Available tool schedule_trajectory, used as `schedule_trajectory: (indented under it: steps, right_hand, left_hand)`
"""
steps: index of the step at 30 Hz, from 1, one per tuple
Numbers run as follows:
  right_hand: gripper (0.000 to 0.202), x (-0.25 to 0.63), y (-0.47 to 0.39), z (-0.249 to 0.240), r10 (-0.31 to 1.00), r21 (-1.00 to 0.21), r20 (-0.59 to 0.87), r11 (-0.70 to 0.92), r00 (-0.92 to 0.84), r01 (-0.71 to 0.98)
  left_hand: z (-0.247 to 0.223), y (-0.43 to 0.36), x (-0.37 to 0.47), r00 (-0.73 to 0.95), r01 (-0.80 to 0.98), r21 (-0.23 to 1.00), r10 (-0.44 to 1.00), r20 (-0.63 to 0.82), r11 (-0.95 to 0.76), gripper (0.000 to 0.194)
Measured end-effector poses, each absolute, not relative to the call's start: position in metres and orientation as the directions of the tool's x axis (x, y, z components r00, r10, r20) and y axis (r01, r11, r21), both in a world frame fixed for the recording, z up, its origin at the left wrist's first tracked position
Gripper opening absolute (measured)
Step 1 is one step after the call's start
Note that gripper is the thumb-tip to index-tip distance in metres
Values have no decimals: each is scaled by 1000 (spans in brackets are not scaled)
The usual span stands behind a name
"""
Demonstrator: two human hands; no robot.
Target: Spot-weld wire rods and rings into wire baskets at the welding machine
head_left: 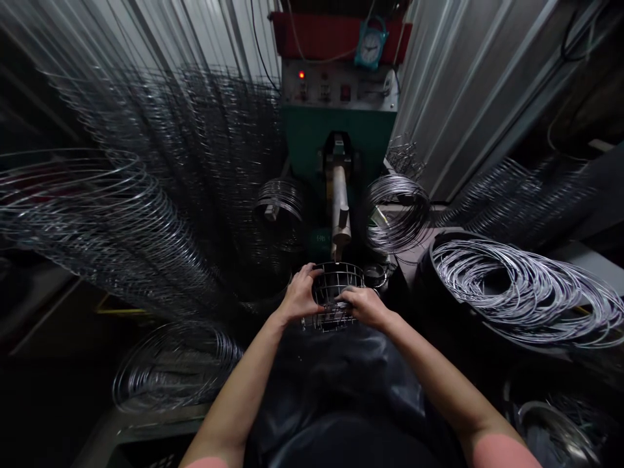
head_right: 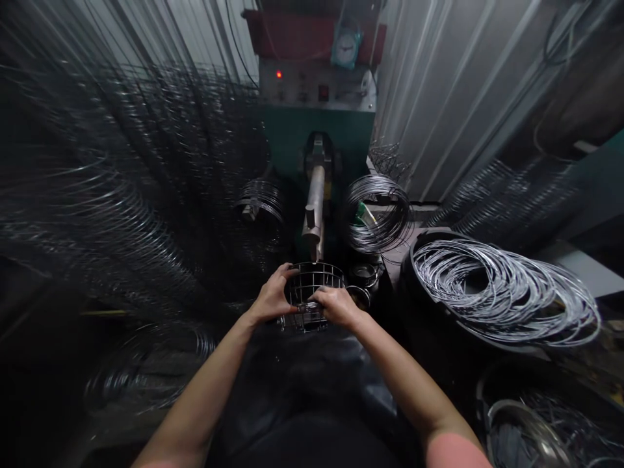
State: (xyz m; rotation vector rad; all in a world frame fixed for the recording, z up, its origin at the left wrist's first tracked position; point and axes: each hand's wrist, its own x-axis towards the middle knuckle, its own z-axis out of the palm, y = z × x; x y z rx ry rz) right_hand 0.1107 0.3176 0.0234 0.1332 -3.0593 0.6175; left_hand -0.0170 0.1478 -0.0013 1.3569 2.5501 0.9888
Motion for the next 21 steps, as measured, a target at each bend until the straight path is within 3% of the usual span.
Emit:
schedule_trajectory:
  steps: [11, 21]
  right_hand:
    - [33, 96, 327, 33, -54, -274, 12, 960, -998, -55]
    - [28, 93, 325, 29, 55, -282, 52, 959, -997, 38]
  left_hand:
    - [-7, 163, -37, -587, 719, 602, 768, 256, 349, 88]
    - [-8, 171, -40, -635, 695, 606, 726, 265, 386, 88]
